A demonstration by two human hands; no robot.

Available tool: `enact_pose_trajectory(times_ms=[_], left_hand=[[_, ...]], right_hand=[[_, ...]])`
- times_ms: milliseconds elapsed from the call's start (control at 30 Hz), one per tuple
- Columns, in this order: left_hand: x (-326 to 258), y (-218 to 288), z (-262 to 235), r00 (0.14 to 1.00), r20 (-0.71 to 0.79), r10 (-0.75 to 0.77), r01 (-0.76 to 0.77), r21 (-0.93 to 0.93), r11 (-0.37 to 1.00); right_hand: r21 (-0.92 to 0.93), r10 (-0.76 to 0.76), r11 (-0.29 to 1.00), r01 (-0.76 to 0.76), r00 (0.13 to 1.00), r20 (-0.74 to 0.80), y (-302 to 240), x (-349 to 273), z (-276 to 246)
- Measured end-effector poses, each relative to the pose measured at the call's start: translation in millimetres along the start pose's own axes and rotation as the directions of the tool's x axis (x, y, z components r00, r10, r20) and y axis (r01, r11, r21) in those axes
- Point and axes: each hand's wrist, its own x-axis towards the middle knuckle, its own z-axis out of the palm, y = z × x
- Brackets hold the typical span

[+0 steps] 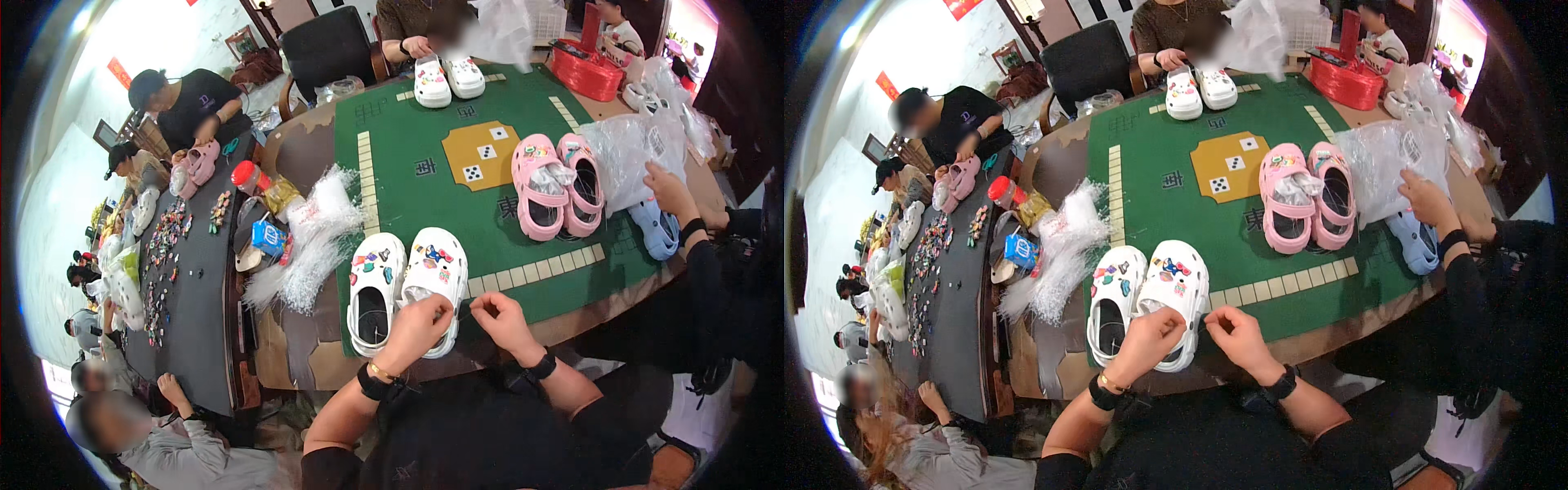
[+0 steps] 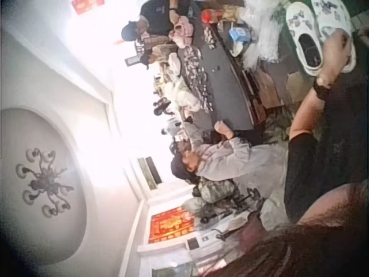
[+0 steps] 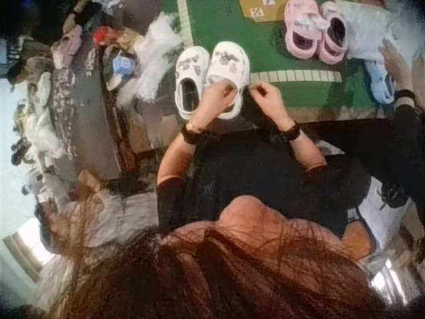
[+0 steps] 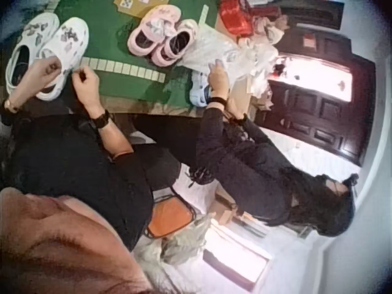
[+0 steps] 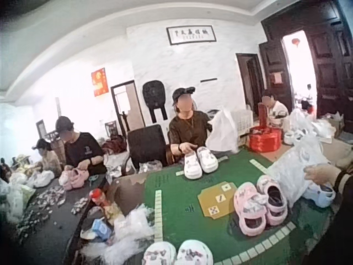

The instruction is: Attaching decorative charms to foam clogs.

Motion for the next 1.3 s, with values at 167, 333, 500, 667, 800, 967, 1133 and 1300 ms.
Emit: enact_pose_trajectory(times_ms=[167,333,500,667,800,967,1133,1300], left_hand=[[-1.2,2.9,5.4,0.996,-0.048,-0.074,0.066,-0.156,0.986],[-3.3,-1.4,7.6,0.994,-0.075,-0.085,0.068,-0.209,0.976],[-4.1,-7.8,9.7,0.991,-0.033,-0.13,0.11,-0.354,0.929],[-5.2,-12.3,11.0,0.965,0.04,-0.258,0.244,-0.496,0.834],[-5.7,-13.5,9.8,0.965,0.057,-0.255,0.25,-0.485,0.838],[-5.0,-8.8,9.5,0.961,0.039,-0.273,0.26,-0.462,0.848],[-5.1,-5.6,8.1,0.962,0.044,-0.27,0.257,-0.481,0.838],[-5.2,-7.9,8.9,0.959,0.055,-0.279,0.269,-0.492,0.828]], right_hand=[[0.356,0.018,0.934,-0.023,1.0,0.017,9.0,11.5,16.1],[0.458,0.008,0.888,-0.044,0.997,0.079,6.7,14.0,22.5],[0.491,0.026,0.868,-0.078,0.993,0.112,3.2,13.1,19.4],[0.37,0.041,0.925,-0.081,0.993,0.114,-0.7,9.6,18.0],[0.147,-0.064,0.988,0.048,0.992,0.107,-7.5,5.5,16.5],[0.119,-0.1,0.988,0.094,0.994,0.043,-14.5,0.6,21.2],[0.04,-0.127,0.991,0.124,0.989,0.074,-16.6,-0.1,17.7],[0.049,-0.11,0.993,0.106,0.991,0.078,-19.5,-0.2,17.0]])
